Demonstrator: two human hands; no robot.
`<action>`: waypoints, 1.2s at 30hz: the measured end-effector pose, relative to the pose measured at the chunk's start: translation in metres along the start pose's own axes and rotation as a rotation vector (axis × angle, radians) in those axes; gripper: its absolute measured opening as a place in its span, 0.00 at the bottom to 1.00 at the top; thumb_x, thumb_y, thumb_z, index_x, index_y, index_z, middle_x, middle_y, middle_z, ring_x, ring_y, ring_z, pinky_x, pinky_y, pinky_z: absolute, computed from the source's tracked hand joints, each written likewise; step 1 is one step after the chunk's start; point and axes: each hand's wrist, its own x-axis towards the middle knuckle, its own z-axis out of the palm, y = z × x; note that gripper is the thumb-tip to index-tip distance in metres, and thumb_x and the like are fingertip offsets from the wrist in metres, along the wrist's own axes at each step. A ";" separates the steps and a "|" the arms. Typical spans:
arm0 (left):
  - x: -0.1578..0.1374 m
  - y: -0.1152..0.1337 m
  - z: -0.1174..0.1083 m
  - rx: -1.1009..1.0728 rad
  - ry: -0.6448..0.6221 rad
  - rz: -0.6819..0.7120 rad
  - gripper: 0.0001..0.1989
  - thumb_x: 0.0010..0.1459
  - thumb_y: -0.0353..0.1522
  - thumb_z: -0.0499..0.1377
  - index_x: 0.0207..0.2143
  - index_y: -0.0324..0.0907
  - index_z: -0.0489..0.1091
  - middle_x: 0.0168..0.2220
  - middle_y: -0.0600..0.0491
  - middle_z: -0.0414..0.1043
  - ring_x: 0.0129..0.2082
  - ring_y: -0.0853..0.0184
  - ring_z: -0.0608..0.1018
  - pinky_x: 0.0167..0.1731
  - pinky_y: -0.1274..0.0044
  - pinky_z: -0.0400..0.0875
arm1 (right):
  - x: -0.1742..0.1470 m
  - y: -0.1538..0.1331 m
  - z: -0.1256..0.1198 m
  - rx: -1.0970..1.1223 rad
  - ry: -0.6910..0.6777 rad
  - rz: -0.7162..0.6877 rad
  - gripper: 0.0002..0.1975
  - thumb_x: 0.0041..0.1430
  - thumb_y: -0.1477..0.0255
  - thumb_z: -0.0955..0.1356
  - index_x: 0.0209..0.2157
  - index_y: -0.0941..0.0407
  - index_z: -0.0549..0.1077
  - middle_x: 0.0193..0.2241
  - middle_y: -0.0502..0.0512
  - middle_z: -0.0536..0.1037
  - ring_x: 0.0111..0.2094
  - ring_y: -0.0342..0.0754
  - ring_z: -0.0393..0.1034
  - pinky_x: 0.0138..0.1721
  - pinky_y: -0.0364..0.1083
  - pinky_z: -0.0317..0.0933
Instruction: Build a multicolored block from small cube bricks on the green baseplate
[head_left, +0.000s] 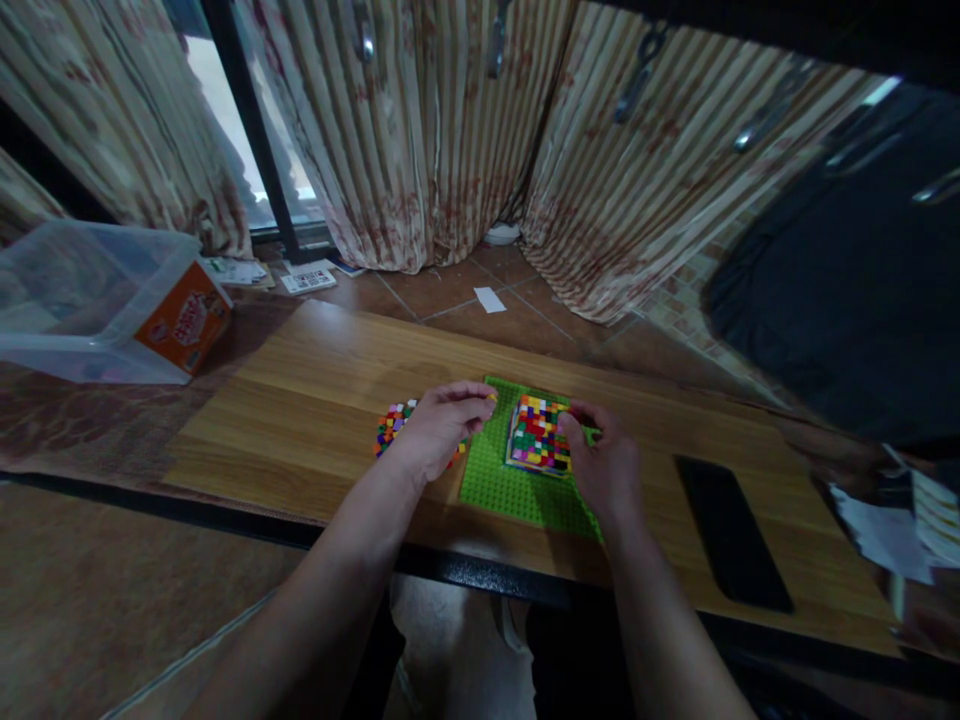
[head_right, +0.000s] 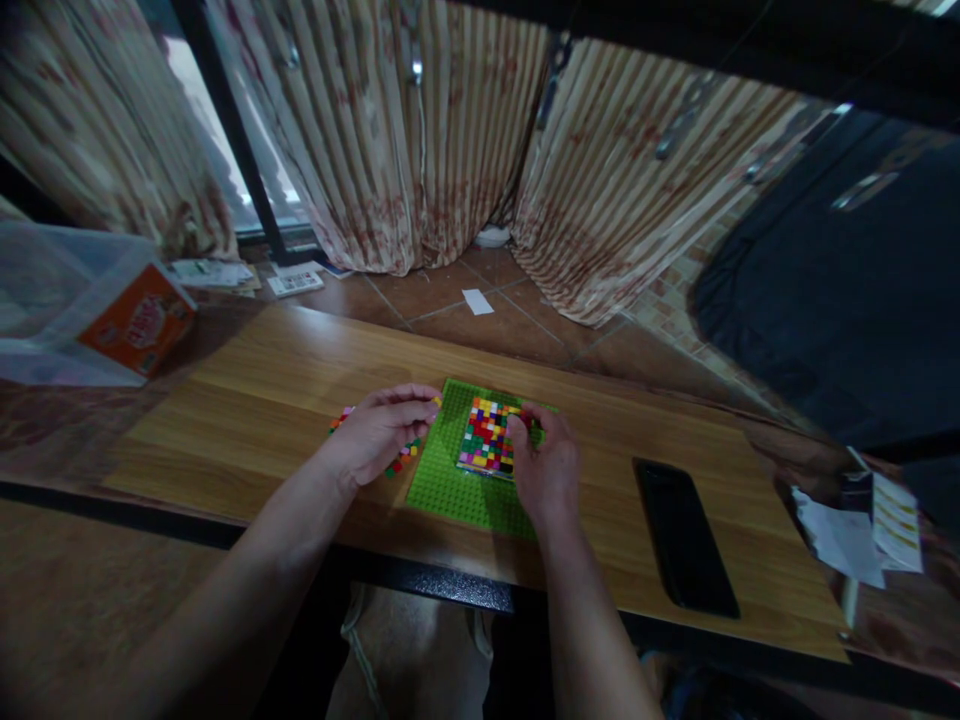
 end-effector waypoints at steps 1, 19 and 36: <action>0.000 0.000 0.000 0.000 0.003 0.000 0.07 0.41 0.23 0.65 0.27 0.37 0.75 0.24 0.55 0.71 0.23 0.76 0.70 0.25 0.83 0.63 | 0.000 -0.001 0.000 -0.005 -0.004 -0.006 0.21 0.59 0.57 0.65 0.44 0.59 0.76 0.41 0.65 0.79 0.41 0.56 0.73 0.46 0.56 0.64; -0.004 -0.004 0.007 0.012 -0.040 -0.011 0.06 0.42 0.23 0.66 0.27 0.38 0.77 0.25 0.56 0.72 0.24 0.76 0.69 0.28 0.82 0.62 | -0.006 -0.010 -0.002 -0.042 0.086 -0.111 0.20 0.64 0.60 0.62 0.45 0.59 0.76 0.40 0.64 0.78 0.40 0.54 0.73 0.44 0.55 0.66; -0.009 -0.012 0.008 -0.114 -0.276 -0.105 0.13 0.41 0.29 0.72 0.32 0.36 0.78 0.30 0.52 0.77 0.29 0.73 0.75 0.33 0.79 0.67 | -0.025 -0.047 0.001 0.277 -0.117 -0.365 0.11 0.64 0.67 0.66 0.46 0.46 0.77 0.45 0.53 0.79 0.49 0.50 0.72 0.52 0.55 0.66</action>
